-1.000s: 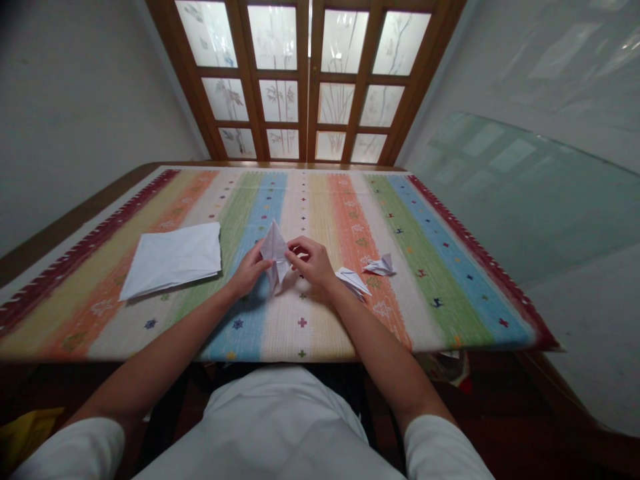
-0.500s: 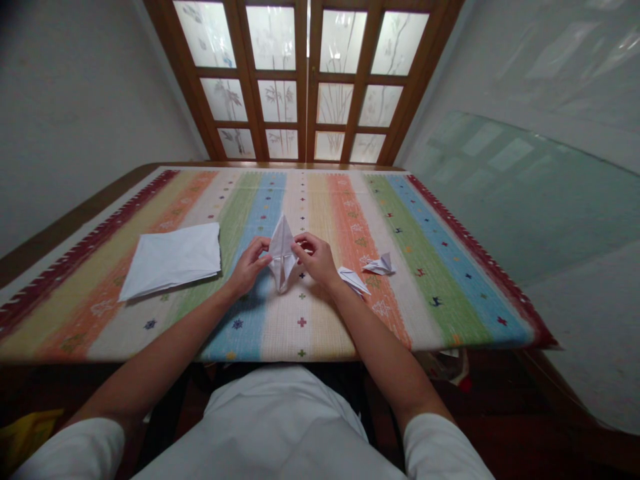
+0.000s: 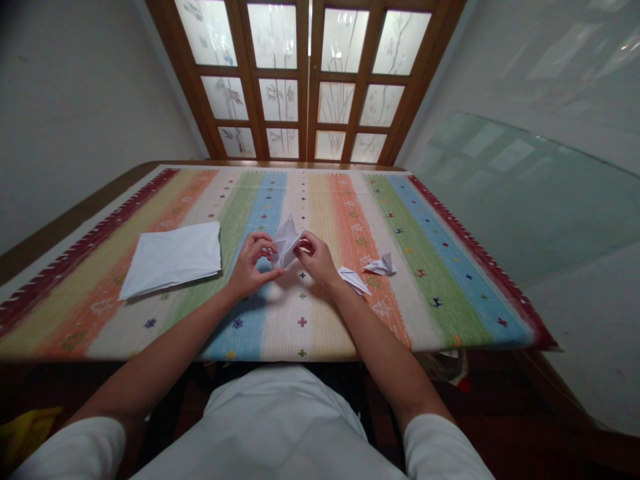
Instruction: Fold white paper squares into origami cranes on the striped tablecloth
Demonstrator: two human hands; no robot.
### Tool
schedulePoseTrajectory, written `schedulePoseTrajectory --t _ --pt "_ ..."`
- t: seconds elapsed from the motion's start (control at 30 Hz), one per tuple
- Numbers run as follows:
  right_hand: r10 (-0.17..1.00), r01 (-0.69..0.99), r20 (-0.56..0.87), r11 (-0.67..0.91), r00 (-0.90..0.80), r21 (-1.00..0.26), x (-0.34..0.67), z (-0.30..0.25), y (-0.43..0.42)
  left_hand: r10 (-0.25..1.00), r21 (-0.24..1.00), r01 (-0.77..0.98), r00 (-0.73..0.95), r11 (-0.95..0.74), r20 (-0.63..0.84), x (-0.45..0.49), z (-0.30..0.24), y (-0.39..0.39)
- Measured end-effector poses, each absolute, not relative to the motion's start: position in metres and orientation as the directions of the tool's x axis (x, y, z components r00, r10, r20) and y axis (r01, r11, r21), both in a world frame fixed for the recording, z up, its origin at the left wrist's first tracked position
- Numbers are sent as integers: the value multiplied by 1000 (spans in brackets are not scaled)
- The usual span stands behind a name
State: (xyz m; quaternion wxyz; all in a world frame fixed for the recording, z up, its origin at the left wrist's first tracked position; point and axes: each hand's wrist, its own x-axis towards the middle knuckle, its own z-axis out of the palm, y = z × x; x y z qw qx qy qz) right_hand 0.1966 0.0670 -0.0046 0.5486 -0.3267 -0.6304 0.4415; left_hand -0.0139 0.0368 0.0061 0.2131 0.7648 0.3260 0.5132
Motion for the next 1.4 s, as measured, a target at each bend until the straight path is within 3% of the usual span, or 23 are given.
schedulePoseTrajectory --t 0.33,0.57,0.9,1.2,1.4 --pt "904 -62 396 391 -163 -918 200 3 64 679 636 238 242 -734 694 -13 9 39" --pt "886 -63 431 427 -170 -902 200 2 63 712 694 180 292 -697 639 -14 10 38" --pt "888 -13 427 431 -172 -902 200 6 59 809 788 198 234 -583 539 -15 7 40" --pt "856 83 472 497 -211 -864 199 7 56 896 898 151 244 -413 371 -15 1 43" --pt "839 124 507 534 -196 -836 201 9 57 884 882 167 250 -441 395 -14 1 44"
